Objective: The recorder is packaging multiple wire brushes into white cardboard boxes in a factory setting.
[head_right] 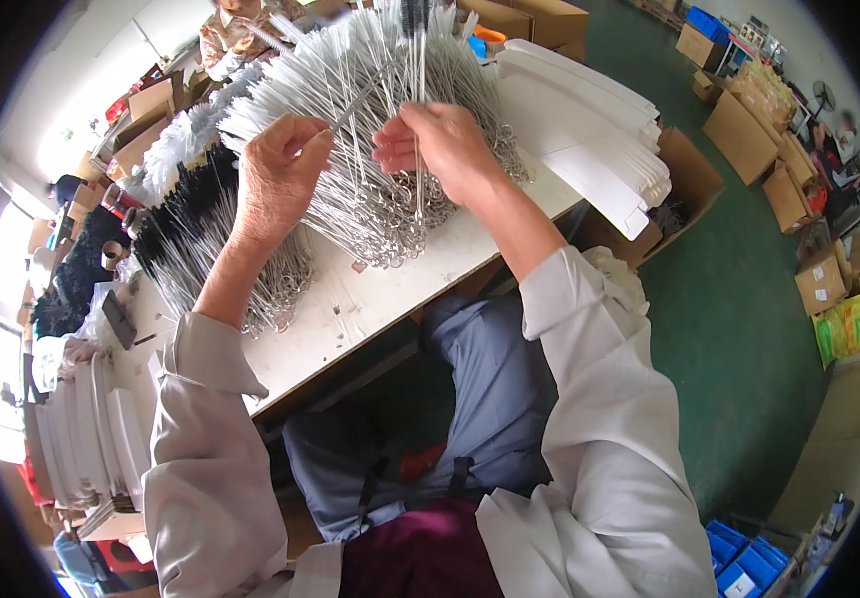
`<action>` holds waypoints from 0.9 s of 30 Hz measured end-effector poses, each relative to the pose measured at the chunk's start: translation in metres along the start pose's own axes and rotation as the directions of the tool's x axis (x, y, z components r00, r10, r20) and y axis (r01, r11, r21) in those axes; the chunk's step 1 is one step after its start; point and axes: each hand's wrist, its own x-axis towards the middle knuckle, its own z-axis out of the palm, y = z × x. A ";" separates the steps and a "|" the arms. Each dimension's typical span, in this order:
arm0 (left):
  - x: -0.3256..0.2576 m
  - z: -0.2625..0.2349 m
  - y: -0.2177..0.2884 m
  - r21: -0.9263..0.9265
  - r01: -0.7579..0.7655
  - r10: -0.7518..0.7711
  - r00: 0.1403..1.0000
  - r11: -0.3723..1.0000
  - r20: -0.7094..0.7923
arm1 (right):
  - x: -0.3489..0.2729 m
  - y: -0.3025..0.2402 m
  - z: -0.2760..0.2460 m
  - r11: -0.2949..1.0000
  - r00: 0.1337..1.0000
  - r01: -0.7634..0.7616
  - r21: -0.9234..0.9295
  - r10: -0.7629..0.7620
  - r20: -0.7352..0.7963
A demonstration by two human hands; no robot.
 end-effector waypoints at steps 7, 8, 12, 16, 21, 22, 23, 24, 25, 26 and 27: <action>0.019 -0.043 -0.017 -0.588 0.097 -0.160 0.986 0.803 -0.056 | 0.032 0.007 0.001 0.992 0.999 0.040 -0.122 -0.037 0.032; 0.026 -0.055 -0.019 -0.623 0.087 -0.168 0.983 0.778 -0.072 | 0.030 0.007 0.003 0.992 0.999 0.038 -0.122 -0.037 0.013; 0.053 -0.094 -0.020 -0.748 0.024 -0.149 0.984 0.663 -0.101 | 0.035 0.013 -0.005 0.997 0.999 0.046 -0.061 -0.046 0.008; 0.069 -0.125 -0.024 -0.777 -0.002 -0.194 0.968 0.629 -0.160 | 0.034 0.013 0.000 0.998 0.998 0.057 -0.037 -0.057 0.009; 0.079 -0.162 -0.031 -0.802 -0.028 -0.243 0.946 0.597 -0.214 | 0.029 0.012 0.006 0.997 0.998 0.068 -0.045 -0.067 0.014; 0.080 -0.177 -0.028 -0.778 -0.031 -0.215 0.954 0.628 -0.211 | 0.030 0.012 0.011 0.997 0.997 0.070 -0.038 -0.069 0.030; 0.084 -0.186 -0.029 -0.780 -0.031 -0.217 0.953 0.625 -0.212 | 0.031 0.014 0.011 0.997 0.997 0.071 -0.042 -0.070 0.033; 0.087 -0.197 -0.028 -0.764 -0.025 -0.212 0.954 0.644 -0.210 | 0.031 0.016 0.012 0.997 0.997 0.069 -0.041 -0.068 0.038; 0.089 -0.204 -0.026 -0.748 -0.019 -0.208 0.956 0.664 -0.209 | 0.031 0.018 0.014 0.995 0.995 0.084 -0.051 -0.082 0.049; 0.091 -0.206 -0.024 -0.738 -0.019 -0.233 0.943 0.674 -0.238 | 0.031 0.019 0.013 0.993 0.994 0.101 -0.068 -0.097 0.052; 0.092 -0.207 -0.027 -0.740 -0.021 -0.233 0.943 0.673 -0.239 | 0.030 0.021 0.013 0.992 0.994 0.102 -0.071 -0.098 0.053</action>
